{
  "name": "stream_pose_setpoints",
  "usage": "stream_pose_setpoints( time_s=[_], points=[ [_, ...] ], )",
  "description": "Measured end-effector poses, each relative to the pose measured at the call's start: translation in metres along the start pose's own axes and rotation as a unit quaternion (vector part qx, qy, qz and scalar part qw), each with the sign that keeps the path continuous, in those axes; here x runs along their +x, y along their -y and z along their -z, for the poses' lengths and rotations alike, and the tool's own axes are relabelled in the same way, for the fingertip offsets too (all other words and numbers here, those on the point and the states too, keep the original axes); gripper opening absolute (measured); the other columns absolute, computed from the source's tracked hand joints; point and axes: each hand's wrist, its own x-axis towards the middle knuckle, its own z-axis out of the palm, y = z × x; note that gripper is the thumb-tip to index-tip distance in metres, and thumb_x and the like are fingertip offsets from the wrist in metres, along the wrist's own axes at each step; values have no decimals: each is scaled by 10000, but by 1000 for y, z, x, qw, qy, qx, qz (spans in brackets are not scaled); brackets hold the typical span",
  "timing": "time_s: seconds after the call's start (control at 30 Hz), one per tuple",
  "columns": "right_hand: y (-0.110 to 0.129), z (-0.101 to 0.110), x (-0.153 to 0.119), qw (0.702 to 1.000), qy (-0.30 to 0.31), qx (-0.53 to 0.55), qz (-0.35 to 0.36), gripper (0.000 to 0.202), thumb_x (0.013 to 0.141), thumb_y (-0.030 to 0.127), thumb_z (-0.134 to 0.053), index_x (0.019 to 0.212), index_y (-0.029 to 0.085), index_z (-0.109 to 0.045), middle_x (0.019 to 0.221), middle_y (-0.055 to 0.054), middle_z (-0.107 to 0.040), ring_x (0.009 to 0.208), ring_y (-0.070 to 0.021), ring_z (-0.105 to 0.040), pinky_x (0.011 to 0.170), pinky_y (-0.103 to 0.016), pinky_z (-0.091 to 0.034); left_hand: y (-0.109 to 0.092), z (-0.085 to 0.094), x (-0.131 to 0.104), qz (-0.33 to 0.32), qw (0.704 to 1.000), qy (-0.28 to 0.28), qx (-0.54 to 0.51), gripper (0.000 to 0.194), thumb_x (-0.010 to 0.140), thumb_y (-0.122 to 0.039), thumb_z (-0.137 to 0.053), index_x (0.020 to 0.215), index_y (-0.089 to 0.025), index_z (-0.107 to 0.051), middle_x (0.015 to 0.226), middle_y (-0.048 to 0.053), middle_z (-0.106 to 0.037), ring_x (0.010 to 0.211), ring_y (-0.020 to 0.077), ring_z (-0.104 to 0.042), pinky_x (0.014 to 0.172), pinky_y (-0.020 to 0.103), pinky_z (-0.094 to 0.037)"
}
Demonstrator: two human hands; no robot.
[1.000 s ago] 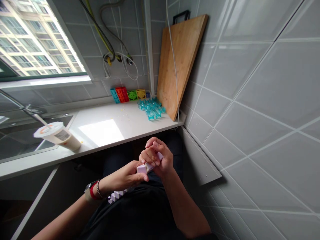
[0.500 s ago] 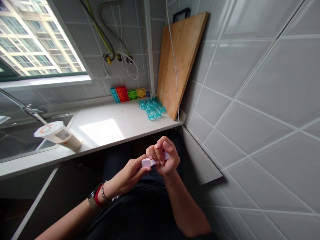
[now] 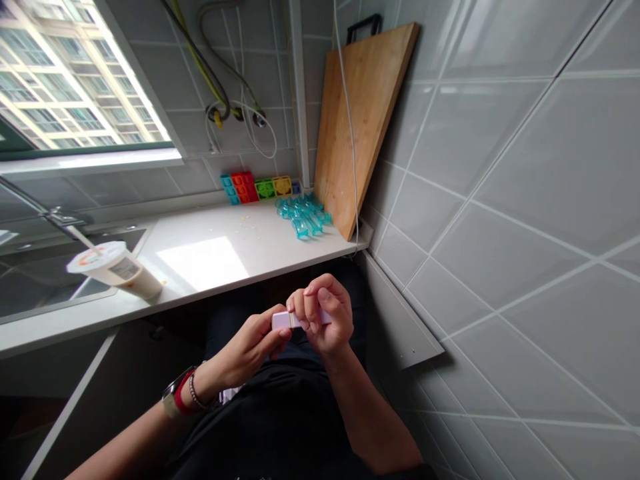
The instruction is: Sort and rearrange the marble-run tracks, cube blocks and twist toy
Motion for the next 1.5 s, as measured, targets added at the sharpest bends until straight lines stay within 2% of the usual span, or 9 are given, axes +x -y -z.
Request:
stream_pose_setpoints(
  time_s=[0.1,0.33,0.6,0.9,1.1,1.23,1.33,1.4,1.5],
  points=[
    [1,-1,3,999,-29,0,-14,155,928,356,-580,810,257,-597,369,125,-339,366,-113,-300,609,-337,-433,-1,0,-2,-6,1000,-1,21,361,1044,-520,-493,906,-187,-507,694,-35,-540,600,105,-468,555,224,-372],
    [1,0,6,997,-23,57,-54,156,959,293,-538,840,233,-620,382,122,-331,391,-104,-301,630,-309,-440,-2,2,-2,-11,999,1,43,356,1051,-519,-474,910,-193,-489,694,-40,-538,595,104,-463,547,226,-367],
    [1,3,7,995,-23,62,-73,185,962,279,-509,841,230,-639,383,114,-335,400,-107,-288,634,-310,-448,-1,2,-2,-8,999,6,49,346,1055,-515,-466,925,-195,-492,696,-44,-534,603,108,-464,555,231,-363],
    [1,2,7,998,4,38,-58,218,969,301,-514,827,223,-659,394,107,-325,408,-107,-302,636,-316,-438,0,1,-1,7,999,-4,35,354,1049,-523,-479,915,-196,-487,700,-47,-522,605,104,-443,550,229,-345],
    [-4,2,6,999,29,24,-26,206,960,318,-540,839,221,-675,413,104,-317,421,-107,-307,613,-311,-422,5,0,4,5,1000,-16,-12,346,1032,-522,-517,994,-179,-541,714,-43,-522,623,111,-452,563,224,-370],
    [-7,3,5,1000,1,14,21,229,983,291,-506,834,225,-668,414,105,-313,413,-103,-305,606,-310,-419,10,0,6,7,999,-26,32,384,951,-524,-655,1044,-154,-620,746,-32,-531,652,110,-427,567,224,-335],
    [-10,3,4,998,-25,-14,52,257,997,288,-495,815,219,-662,422,99,-330,414,-104,-328,608,-315,-432,14,0,7,30,998,-20,59,394,982,-523,-596,1047,-140,-662,721,-27,-530,631,106,-394,552,232,-297],
    [-11,3,4,998,-29,-26,49,247,993,300,-515,811,218,-660,428,97,-344,419,-106,-349,607,-314,-443,15,0,7,38,997,-15,60,398,1006,-518,-544,994,-136,-655,691,-30,-510,612,101,-367,539,237,-275],
    [-9,3,6,999,-34,-3,5,223,979,303,-528,807,222,-645,425,101,-333,417,-103,-329,573,-287,-440,16,0,6,39,998,-4,52,377,1016,-499,-520,895,-151,-596,666,-45,-448,599,93,-316,525,236,-242]
  ],
)
